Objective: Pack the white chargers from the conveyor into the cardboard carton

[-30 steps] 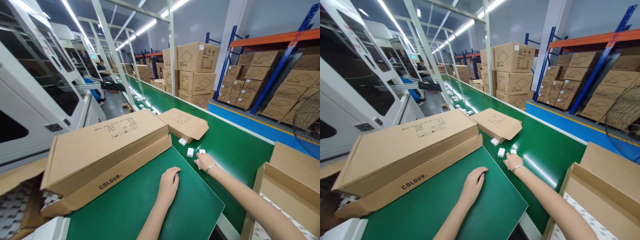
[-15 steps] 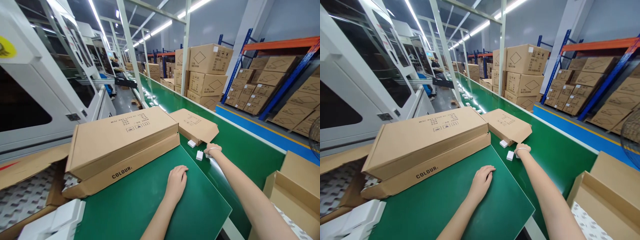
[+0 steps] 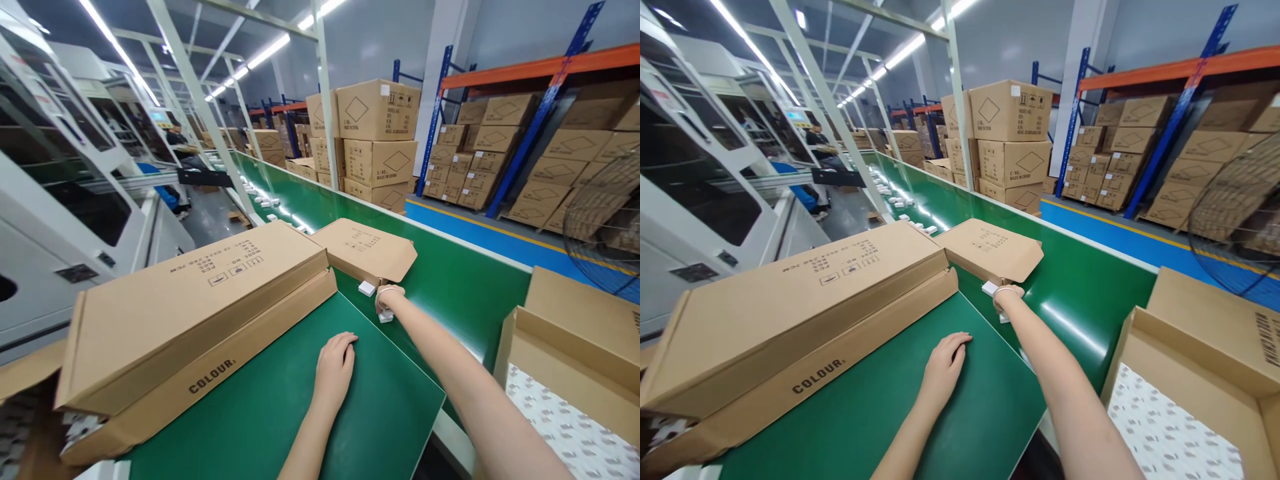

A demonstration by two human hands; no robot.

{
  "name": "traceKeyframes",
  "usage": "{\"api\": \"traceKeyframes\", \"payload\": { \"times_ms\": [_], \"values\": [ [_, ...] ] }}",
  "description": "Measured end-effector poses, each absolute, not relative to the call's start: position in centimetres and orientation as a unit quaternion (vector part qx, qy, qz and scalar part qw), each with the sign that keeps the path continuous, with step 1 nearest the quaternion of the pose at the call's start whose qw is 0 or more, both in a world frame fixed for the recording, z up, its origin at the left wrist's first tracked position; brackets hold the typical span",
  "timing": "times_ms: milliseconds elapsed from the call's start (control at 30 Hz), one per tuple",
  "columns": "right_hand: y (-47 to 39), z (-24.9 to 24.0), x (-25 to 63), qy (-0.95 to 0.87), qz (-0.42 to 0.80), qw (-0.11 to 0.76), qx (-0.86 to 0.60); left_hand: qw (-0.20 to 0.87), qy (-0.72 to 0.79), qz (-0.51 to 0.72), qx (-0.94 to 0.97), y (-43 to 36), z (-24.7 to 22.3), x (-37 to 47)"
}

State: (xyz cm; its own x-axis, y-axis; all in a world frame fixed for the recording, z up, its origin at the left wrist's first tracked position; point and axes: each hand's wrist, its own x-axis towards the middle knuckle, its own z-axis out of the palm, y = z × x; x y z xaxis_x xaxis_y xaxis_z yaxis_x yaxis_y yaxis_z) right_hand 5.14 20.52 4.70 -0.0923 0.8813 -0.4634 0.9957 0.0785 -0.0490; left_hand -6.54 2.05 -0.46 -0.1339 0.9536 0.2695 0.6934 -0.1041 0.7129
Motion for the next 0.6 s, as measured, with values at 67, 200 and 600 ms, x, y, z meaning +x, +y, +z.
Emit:
{"api": "traceKeyframes", "payload": {
  "times_ms": [67,200,600],
  "values": [
    [19.2,4.5,6.9,0.751,-0.190,0.118,0.622,0.172,0.648,0.384,0.635,2.0,-0.5,-6.6],
    [15.5,3.2,11.4,0.810,-0.161,-0.004,0.564,0.182,0.651,0.378,0.632,1.9,-0.2,-6.5],
    [10.2,0.8,15.7,0.840,-0.088,-0.097,0.526,0.194,0.660,0.371,0.624,1.7,0.0,-6.5]
  ]
}}
